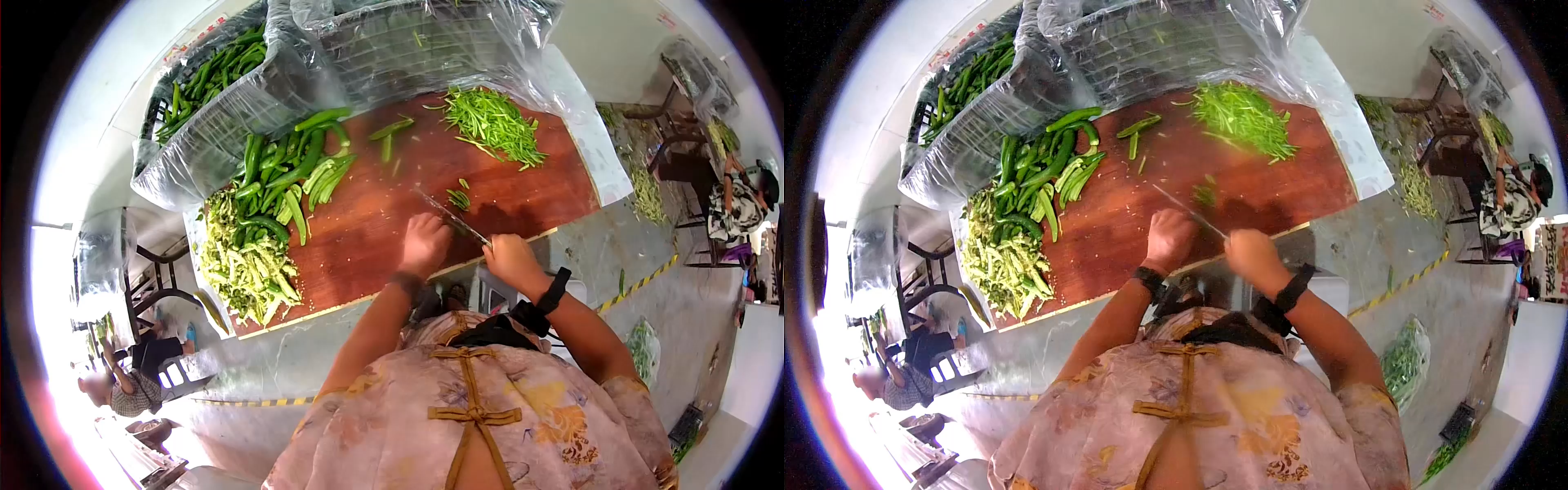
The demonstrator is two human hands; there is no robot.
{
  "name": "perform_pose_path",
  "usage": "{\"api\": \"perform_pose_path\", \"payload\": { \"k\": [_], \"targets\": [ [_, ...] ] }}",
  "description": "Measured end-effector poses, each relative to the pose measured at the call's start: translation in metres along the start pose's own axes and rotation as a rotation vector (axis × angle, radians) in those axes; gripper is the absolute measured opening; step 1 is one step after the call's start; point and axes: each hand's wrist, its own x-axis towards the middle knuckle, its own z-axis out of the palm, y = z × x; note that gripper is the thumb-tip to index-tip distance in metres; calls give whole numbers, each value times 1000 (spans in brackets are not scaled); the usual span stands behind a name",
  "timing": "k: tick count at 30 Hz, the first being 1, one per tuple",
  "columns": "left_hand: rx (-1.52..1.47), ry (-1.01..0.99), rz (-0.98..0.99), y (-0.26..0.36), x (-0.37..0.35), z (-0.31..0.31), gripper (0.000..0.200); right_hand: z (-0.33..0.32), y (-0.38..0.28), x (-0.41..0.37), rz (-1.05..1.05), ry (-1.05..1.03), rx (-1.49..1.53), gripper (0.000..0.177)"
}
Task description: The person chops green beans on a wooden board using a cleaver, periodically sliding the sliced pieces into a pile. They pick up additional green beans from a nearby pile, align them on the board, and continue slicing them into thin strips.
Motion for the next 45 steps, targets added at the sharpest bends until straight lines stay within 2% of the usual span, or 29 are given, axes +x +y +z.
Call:
{"api": "perform_pose_path", "payload": {
  "k": [5, 12, 15, 19, 21, 24, 26, 36, 39, 41, 45],
  "targets": [
    [-20, 61, 29, 7, 10, -9, 9, 2, 3, -3, -14, -2, 28, 24],
    [-45, 37, 7, 8, 6, -10, 12, 12, -3, 13, 18, -41, -9, 23],
    [-22, -40, -5, 7, 5, -13, 12, 26, -13, 37, -47, 40, -19, 25],
    [-24, 30, 17, 10, 4, -11, 12, 21, -10, 43, -29, 148, 25, 25],
    [2, 56, 2, 9, -1, -12, 13, 15, -5, 28, 11, 139, 35, 24],
    [-11, 66, 5, 10, -1, -11, 13, 8, -1, 7, -36, 75, -3, 23],
    [17, -1, -12, 9, -1, -12, 13, 7, -2, -2, -54, 44, 18, 22],
    [-9, -2, -16, 4, -4, -8, 13, 12, -2, 3, 3, -91, -57, 23],
    [0, -63, -1, 3, -9, -5, 16, 25, -6, 15, -22, -16, -44, 23],
    [-45, -48, -7, 3, -6, -7, 21, 29, -16, 31, -79, 126, -44, 23],
    [-17, -39, -14, 5, -8, -9, 21, 21, -10, 43, -72, 162, 19, 25]
  ]
}}
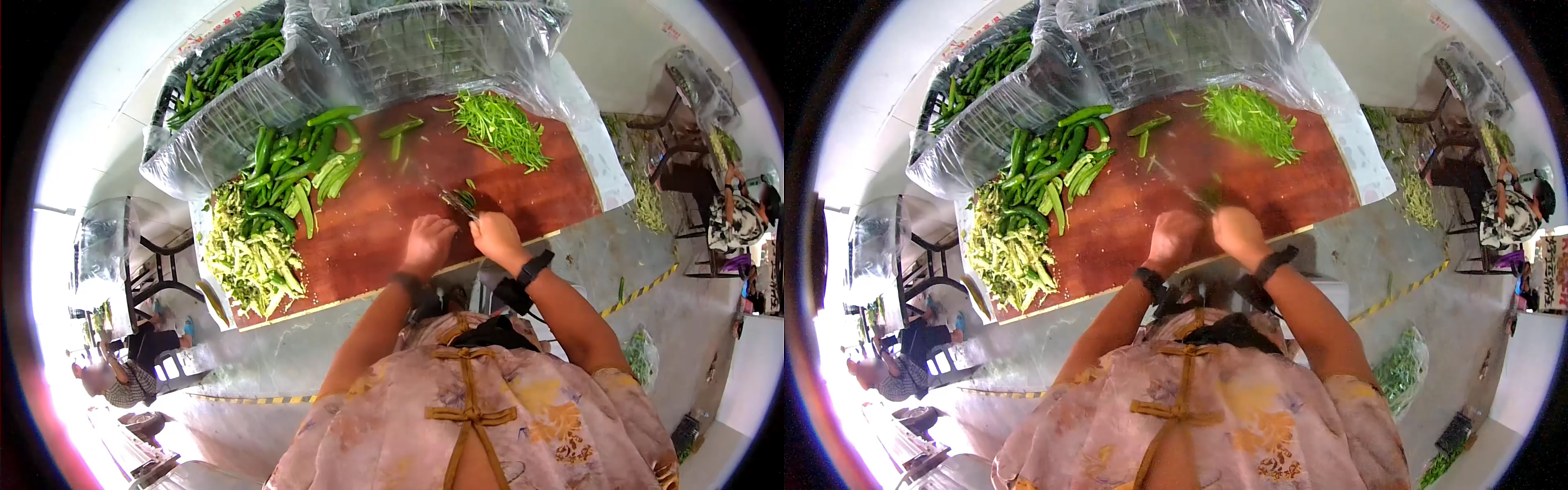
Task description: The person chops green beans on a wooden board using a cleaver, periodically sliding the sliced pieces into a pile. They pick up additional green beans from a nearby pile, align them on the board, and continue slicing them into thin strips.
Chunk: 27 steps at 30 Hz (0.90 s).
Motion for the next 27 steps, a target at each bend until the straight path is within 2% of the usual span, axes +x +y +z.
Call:
{"api": "perform_pose_path", "payload": {
  "k": [2, 3, 5, 6, 7, 8, 12, 15, 16, 19, 21, 23, 24, 26, 27],
  "targets": [
    [4, 92, 1, 0, -2, -7, 20, -10, 8, -14, 1, 67, 33, 26],
    [10, 94, -3, -6, -6, -11, 20, -16, 10, -23, 13, 30, 0, 26],
    [89, 140, -167, -22, -15, -19, 18, -29, 13, -40, 27, -2, -27, 25],
    [174, 3, -360, -30, -15, -28, 17, -36, 11, -49, 21, -87, -41, 24],
    [254, 2, -384, -39, -16, -37, 13, -40, 11, -56, 13, -170, -55, 23],
    [336, 4, -406, -47, -16, -46, 10, -39, 13, -62, 11, -160, -52, 23],
    [302, 90, -443, -68, 0, -64, 8, -32, 25, -58, -21, -143, -41, 20],
    [337, 75, -345, -84, 19, -63, 10, -36, 28, -34, 228, 30, -160, 21],
    [320, 121, -296, -90, 27, -59, 10, -40, 29, -32, 227, 39, -157, 21],
    [321, 148, -232, -94, 50, -56, 12, -49, 32, -42, 239, 39, -101, 25],
    [337, 135, -216, -94, 67, -57, 14, -47, 32, -56, 260, -89, -136, 28],
    [432, 14, -309, -98, 81, -55, 21, -36, 39, -68, 239, -60, -75, 28],
    [426, 13, -303, -106, 85, -50, 21, -34, 38, -72, 211, -36, -11, 29],
    [467, 31, -411, -120, 94, -37, 27, -33, 39, -75, 253, -34, -25, 27],
    [470, -73, -453, -106, 103, -47, 34, -34, 39, -76, 252, -35, -9, 27]
  ]
}}
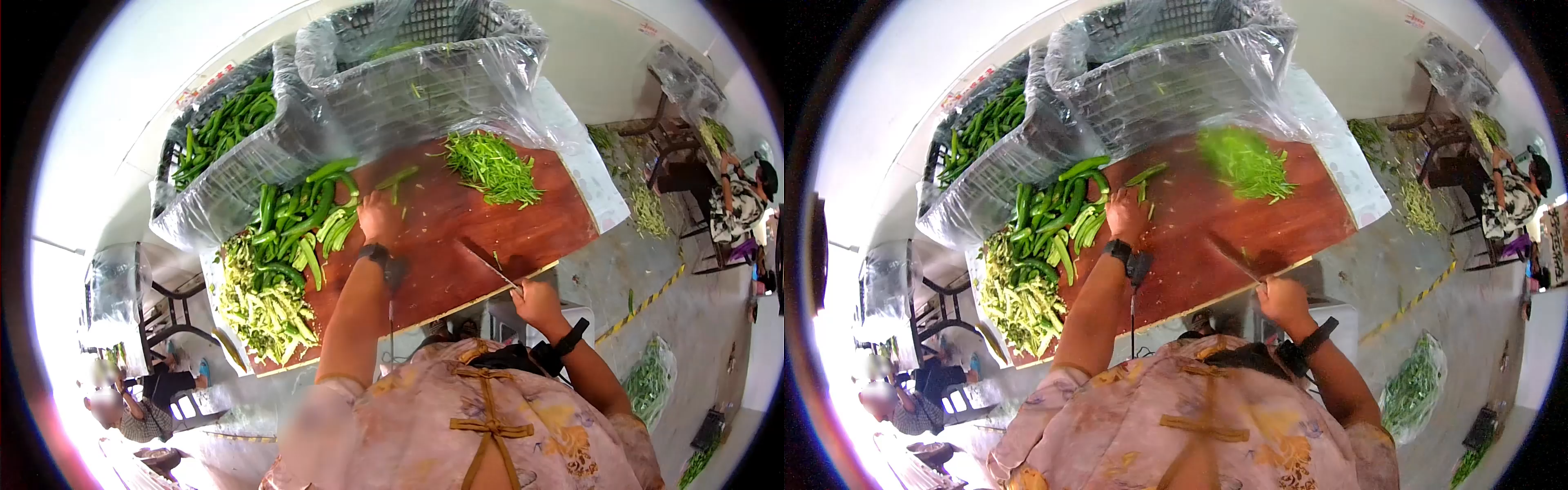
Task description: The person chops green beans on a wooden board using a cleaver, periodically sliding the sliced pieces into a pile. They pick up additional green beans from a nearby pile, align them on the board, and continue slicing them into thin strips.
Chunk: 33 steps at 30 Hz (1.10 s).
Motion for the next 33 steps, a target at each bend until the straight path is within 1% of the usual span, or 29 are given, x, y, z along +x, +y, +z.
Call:
{"api": "perform_pose_path", "payload": {
  "k": [1, 3, 4, 5, 7, 8, 10, 11, 13, 14, 16, 17, 19, 20, 22, 23, 25, 26, 27, 28, 29, 31, 33],
  "targets": [
    [-9, -4, 10, -1, 3, 8, 34, -1, 0, -1, 0, -4, 15, 28],
    [27, 9, -6, -3, 8, 20, 42, -1, 1, -2, 20, -6, 11, 28],
    [23, 21, -5, -2, 8, 23, 37, 0, 0, -2, 26, -15, 10, 28],
    [21, 20, -3, -2, 9, 26, 37, -1, -1, -2, 29, -15, 10, 28],
    [-32, -64, -29, -1, 9, 27, 39, -4, -5, -2, 40, -12, 16, 29],
    [-30, -64, -31, -1, 7, 27, 39, -3, -4, -1, 37, -12, 17, 29],
    [-213, -112, 100, 10, -4, 11, 38, 2, 2, 0, 30, -13, 51, 30],
    [-208, -113, 95, 16, -8, 3, 38, 4, 4, 1, 25, -17, 54, 30],
    [-414, -537, 34, 31, -19, -9, 42, 5, 6, 4, 59, -46, 56, 31],
    [-410, -534, 24, 36, -30, -9, 42, 4, 6, 5, 50, -52, 58, 31],
    [-654, -271, 408, 44, -50, -6, 46, -1, 2, 7, 54, -29, 88, 30],
    [-651, -267, 403, 46, -54, -6, 46, 0, 3, 8, 47, -30, 88, 30],
    [-668, -680, 234, 51, -59, -15, 49, 3, 6, 9, 47, -13, 82, 28],
    [-669, -674, 229, 54, -62, -20, 49, 3, 7, 9, 41, -13, 80, 28],
    [-599, -296, 387, 60, -66, -31, 50, 5, 7, 9, 16, 21, 78, 27],
    [-598, -296, 384, 60, -68, -32, 50, 5, 7, 7, 15, 19, 79, 27],
    [-465, -140, 470, 59, -70, -32, 46, 3, 4, 6, -13, 47, 35, 25],
    [-463, -140, 471, 55, -75, -24, 46, 4, 5, 6, -14, 48, 36, 25],
    [-483, -210, 411, 49, -84, -7, 41, 4, 5, 7, -30, 55, 51, 24],
    [-502, -278, 350, 47, -92, -4, 37, 4, 5, 7, -46, 62, 65, 24],
    [-500, -278, 352, 47, -102, -1, 37, 4, 4, 7, -46, 64, 66, 24],
    [-397, -181, 494, 51, -119, -5, 35, 1, 1, 6, -45, 65, 54, 22],
    [-398, -193, 515, 53, -122, 1, 35, 0, 0, 6, -51, 59, 36, 22]
  ]
}}
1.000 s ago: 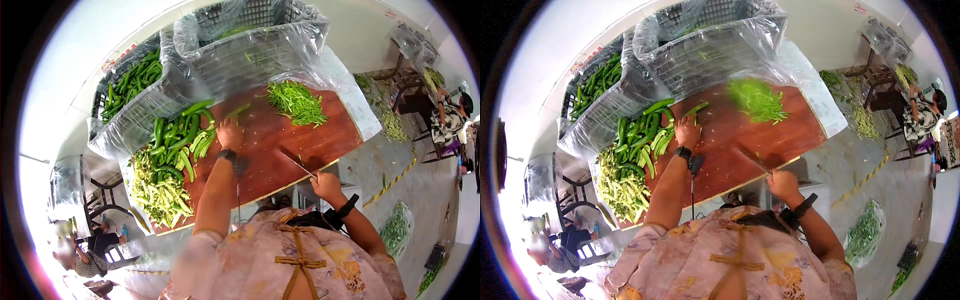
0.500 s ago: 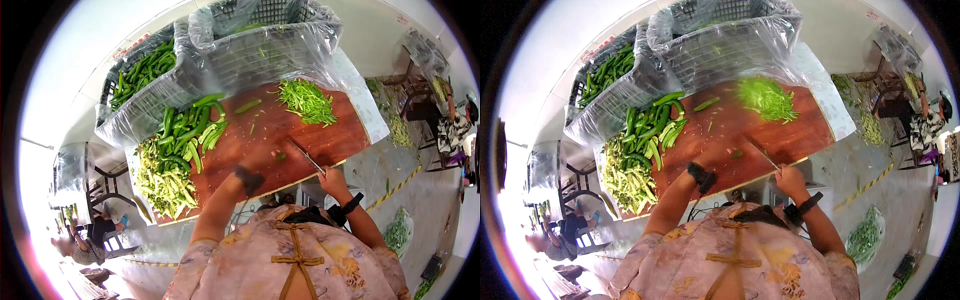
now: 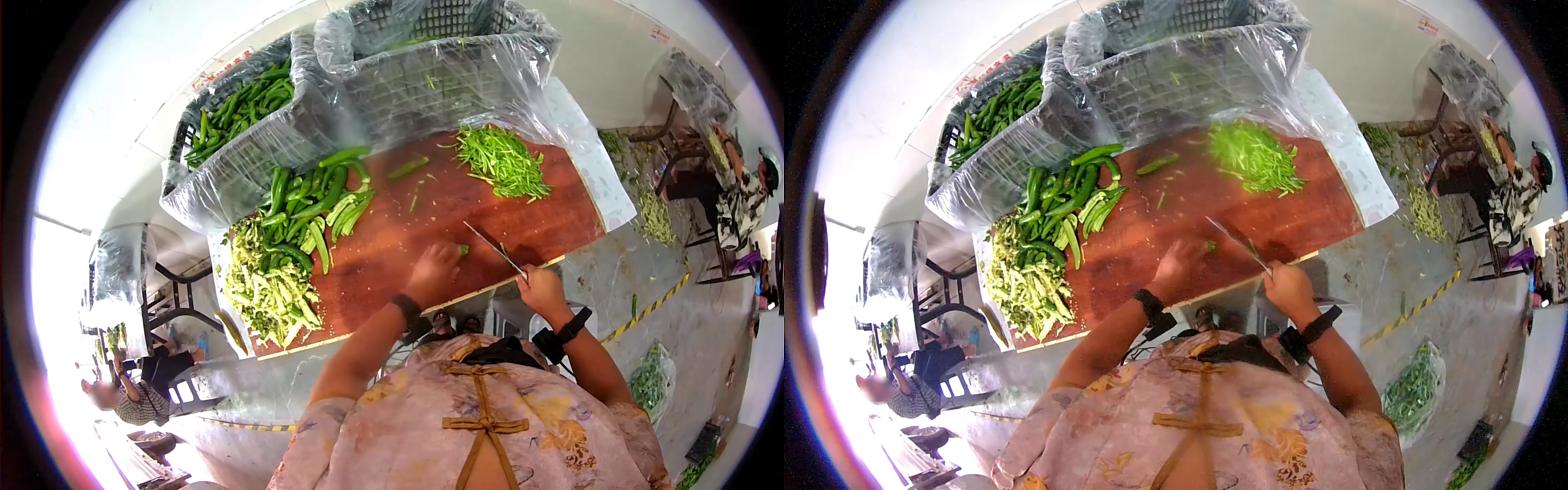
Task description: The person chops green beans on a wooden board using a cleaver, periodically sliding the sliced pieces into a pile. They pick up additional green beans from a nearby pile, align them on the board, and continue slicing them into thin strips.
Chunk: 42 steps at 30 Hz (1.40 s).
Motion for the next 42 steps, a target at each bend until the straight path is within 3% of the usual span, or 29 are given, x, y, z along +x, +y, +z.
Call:
{"api": "perform_pose_path", "payload": {
  "k": [8, 10, 29, 35, 37, 42],
  "targets": [
    [63, 82, 72, 6, 3, 27, 37, 0, -21, 14, -56, -103, -150, 24],
    [40, 79, -23, 14, 2, 23, 33, 0, -25, 17, -117, -154, -202, 24],
    [61, 114, -31, 18, 2, 18, 25, 11, -28, 24, -197, -147, -155, 21],
    [52, 32, -11, 19, 3, 13, 27, 36, -40, 54, -191, -108, -141, 23],
    [82, 184, 26, 20, 4, 13, 29, 35, -39, 61, -185, -76, -108, 23],
    [77, 190, 23, 19, 3, 13, 27, 19, -39, 41, -136, -100, -114, 23]
  ]
}}
